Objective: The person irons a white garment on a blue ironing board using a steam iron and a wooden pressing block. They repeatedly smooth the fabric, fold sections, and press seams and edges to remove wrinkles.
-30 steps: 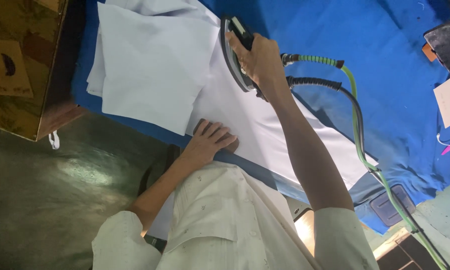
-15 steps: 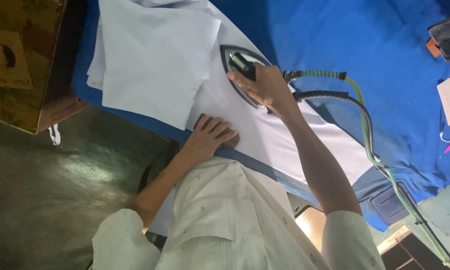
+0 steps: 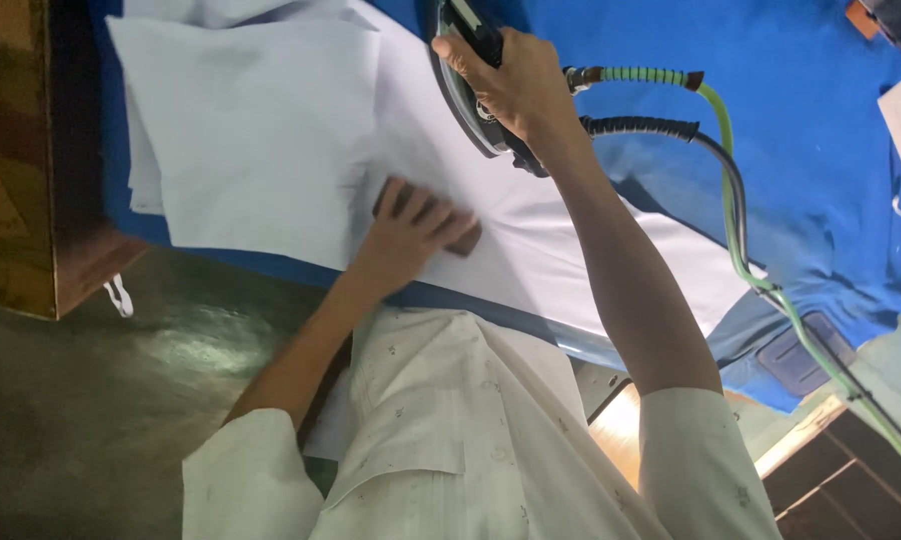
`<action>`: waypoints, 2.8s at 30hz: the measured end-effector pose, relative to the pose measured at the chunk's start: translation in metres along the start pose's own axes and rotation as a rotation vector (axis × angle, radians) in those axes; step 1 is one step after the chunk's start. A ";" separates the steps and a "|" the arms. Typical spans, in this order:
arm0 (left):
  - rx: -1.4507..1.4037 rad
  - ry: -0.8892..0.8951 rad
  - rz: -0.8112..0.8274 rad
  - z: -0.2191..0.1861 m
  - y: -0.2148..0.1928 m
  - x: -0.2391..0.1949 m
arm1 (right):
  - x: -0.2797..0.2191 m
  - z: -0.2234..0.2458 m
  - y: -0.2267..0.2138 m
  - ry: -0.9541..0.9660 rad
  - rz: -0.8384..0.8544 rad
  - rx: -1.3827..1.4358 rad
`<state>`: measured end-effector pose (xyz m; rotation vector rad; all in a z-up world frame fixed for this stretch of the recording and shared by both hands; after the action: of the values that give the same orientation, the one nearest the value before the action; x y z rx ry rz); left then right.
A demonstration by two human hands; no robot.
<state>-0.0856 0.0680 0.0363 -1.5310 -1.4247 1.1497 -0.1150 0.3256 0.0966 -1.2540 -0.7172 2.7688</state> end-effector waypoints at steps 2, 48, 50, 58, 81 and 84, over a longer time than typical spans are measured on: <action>0.052 0.033 -0.038 0.021 -0.008 0.031 | -0.010 -0.011 -0.010 0.039 -0.007 0.006; -0.208 -0.871 -0.478 0.191 -0.020 -0.154 | -0.249 -0.285 0.024 0.400 0.170 -0.300; -0.292 -0.877 -0.321 0.208 -0.022 -0.162 | -0.247 -0.288 0.026 0.401 0.171 -0.319; -0.717 -0.980 -0.153 0.227 -0.025 -0.172 | -0.243 -0.289 0.026 0.425 0.104 -0.256; -0.223 0.252 -0.190 -0.023 0.067 0.118 | -0.203 -0.261 0.013 -0.675 -0.305 -0.645; -0.116 0.185 -0.168 0.007 0.066 0.124 | -0.185 -0.238 0.011 -0.656 -0.306 -0.610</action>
<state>-0.0723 0.1834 -0.0429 -1.5211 -1.4834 0.8164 0.1821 0.3739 0.0869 -0.1501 -1.7117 2.7526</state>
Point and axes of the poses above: each hand's wrist, its own x-axis towards the middle knuckle, its own y-axis out of the palm, z = x × y, the point moved 1 cm from there along x, towards the middle knuckle, and after that the axes turned 14 degrees about z, right-handed, at the moved point
